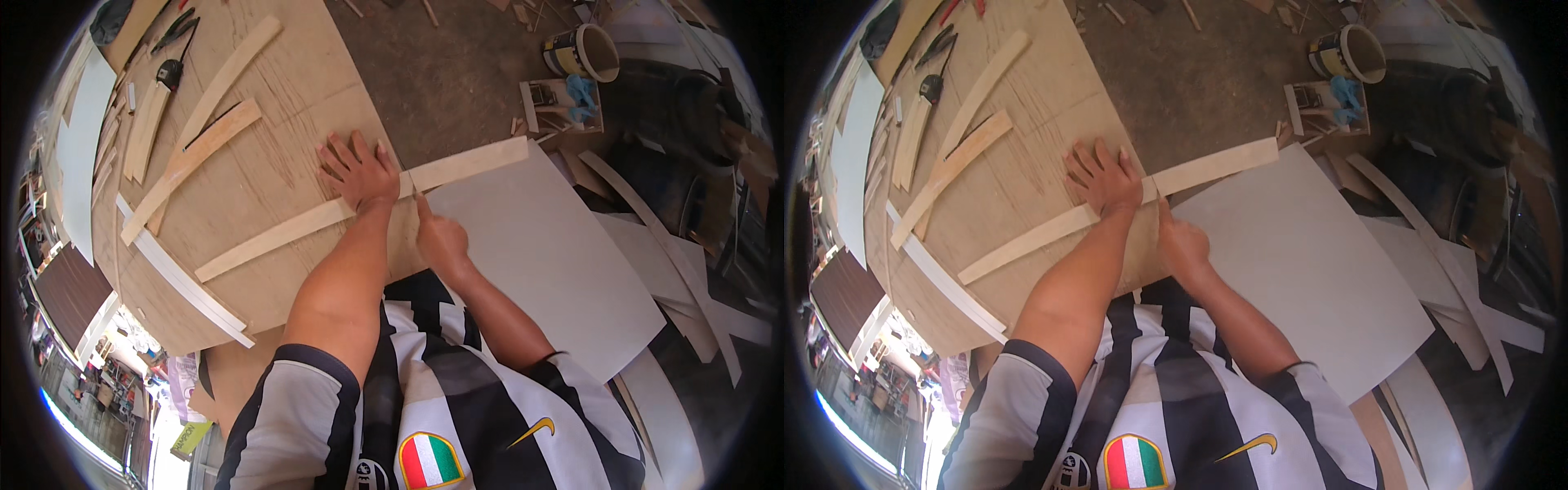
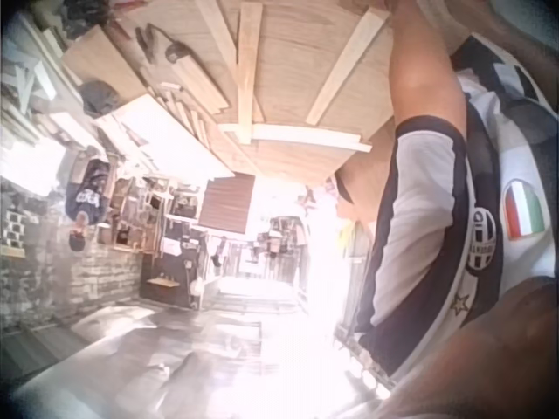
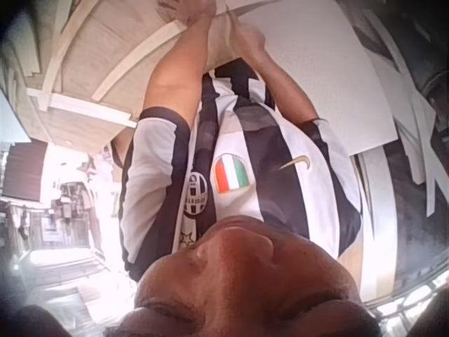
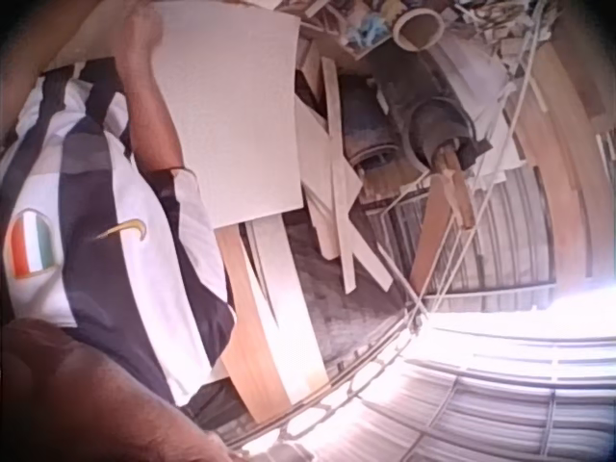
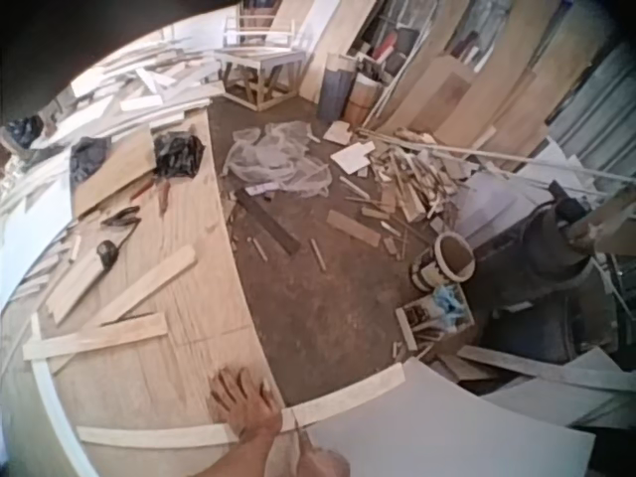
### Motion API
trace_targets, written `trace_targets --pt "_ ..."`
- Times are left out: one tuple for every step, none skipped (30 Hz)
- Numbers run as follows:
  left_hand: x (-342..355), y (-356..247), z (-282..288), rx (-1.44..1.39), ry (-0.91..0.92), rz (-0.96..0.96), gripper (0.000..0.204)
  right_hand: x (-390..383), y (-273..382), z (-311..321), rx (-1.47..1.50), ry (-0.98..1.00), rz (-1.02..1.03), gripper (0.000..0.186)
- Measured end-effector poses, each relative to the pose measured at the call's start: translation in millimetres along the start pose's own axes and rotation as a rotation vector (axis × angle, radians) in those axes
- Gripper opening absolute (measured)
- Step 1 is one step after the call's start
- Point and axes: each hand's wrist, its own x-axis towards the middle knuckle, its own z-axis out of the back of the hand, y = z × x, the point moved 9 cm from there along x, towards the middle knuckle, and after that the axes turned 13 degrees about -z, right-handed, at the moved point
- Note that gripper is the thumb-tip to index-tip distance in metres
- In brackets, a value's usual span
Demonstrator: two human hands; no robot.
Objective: The person organizes wood pieces on a table, marks a line on a piece of wood with a pencil, and then cuts the wood by hand.
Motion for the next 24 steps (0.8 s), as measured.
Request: trace_targets --pt "0.1 -1.5 -2.0 -0.007 0.017 -0.006 0.059 4.4 1.8 1.7 0.0 0.002 -0.006 0.065" --pt "-2.6 -3.3 -3.6 -0.009 0.022 -0.01 0.059 11.6 2.8 5.6 0.024 0.01 -0.024 0.065" --pt "-6.0 -5.3 -4.9 -0.009 0.025 -0.009 0.059 14.4 2.2 8.6 0.048 0.017 -0.042 0.065" --pt "-6.1 -0.6 -1.8 -0.001 0.018 0.003 0.059 4.6 3.5 9.2 0.051 0.019 -0.033 0.065" --pt "-5.8 2.3 -1.5 0.002 0.013 0.009 0.059 -12.5 -0.7 7.1 0.018 0.045 -0.015 0.065" --pt "-5.6 5.2 -0.9 0.013 -0.005 0.008 0.058 -21.1 -2.0 4.6 -0.015 0.072 0.002 0.064" --pt "-6.4 4.5 -0.2 0.021 -0.019 0.003 0.058 -13.5 -0.5 2.9 -0.017 0.072 0.004 0.064" --pt "-7.4 1.6 -2.1 0.016 -0.012 -0.002 0.058 -0.6 0.0 -1.6 -0.018 0.054 -0.008 0.064" --pt "-6.7 -1.9 -3.3 0.009 -0.009 -0.009 0.058 6.9 -1.7 -3.8 -0.018 0.036 -0.019 0.063" --pt "-3.7 -2.5 -2.2 0.005 -0.014 -0.014 0.058 9.4 -0.9 -2.1 -0.016 0.033 -0.021 0.063" --pt "-3.4 -2.5 -2.6 0.005 -0.015 -0.017 0.058 10.9 0.1 -0.5 -0.007 0.039 -0.021 0.064" --pt "-4.0 -2.3 -3.4 -0.007 -0.023 -0.019 0.058 11.6 0.6 0.3 0.003 0.046 -0.021 0.064" --pt "-5.7 1.7 -2.2 -0.014 -0.031 -0.013 0.058 3.5 0.1 -1.5 0.005 0.047 -0.015 0.064" --pt "-6.0 2.7 -1.1 -0.014 -0.035 -0.011 0.058 -9.5 -4.3 -0.6 -0.019 0.014 0.0 0.066" --pt "-6.8 4.5 0.0 -0.008 -0.033 -0.002 0.058 -15.7 -6.0 0.6 -0.043 -0.02 0.014 0.068" --pt "-5.6 3.2 0.6 -0.003 -0.033 0.002 0.058 -4.5 -4.5 -1.9 -0.042 -0.026 0.015 0.068" --pt "-6.1 -1.0 -1.1 -0.008 -0.026 -0.005 0.058 10.2 -3.4 -5.0 -0.034 -0.059 0.001 0.067" --pt "-4.9 -5.8 -2.7 -0.015 -0.018 -0.012 0.058 17.2 -5.8 -6.6 -0.026 -0.092 -0.013 0.066" --pt "-4.6 -2.9 -3.3 -0.012 -0.014 -0.009 0.059 13.6 -3.0 -3.1 -0.023 -0.087 -0.01 0.066" --pt "-4.3 -0.3 -1.9 -0.009 -0.019 -0.008 0.059 9.0 -0.2 4.6 0.003 -0.028 -0.028 0.066" --pt "-5.5 2.5 -2.1 -0.006 -0.009 -0.001 0.059 4.3 0.8 7.2 0.028 0.032 -0.047 0.065" --pt "-4.8 1.7 -2.1 -0.008 0.0 0.006 0.06 -3.6 -1.3 10.0 0.026 0.027 -0.044 0.065" --pt "-5.6 3.6 -2.2 -0.008 0.001 0.012 0.06 -17.1 -2.1 6.8 -0.008 0.043 -0.012 0.063" --pt "-5.4 5.9 -1.1 0.01 -0.003 0.01 0.06 -24.4 -1.4 3.9 -0.042 0.059 0.021 0.062"
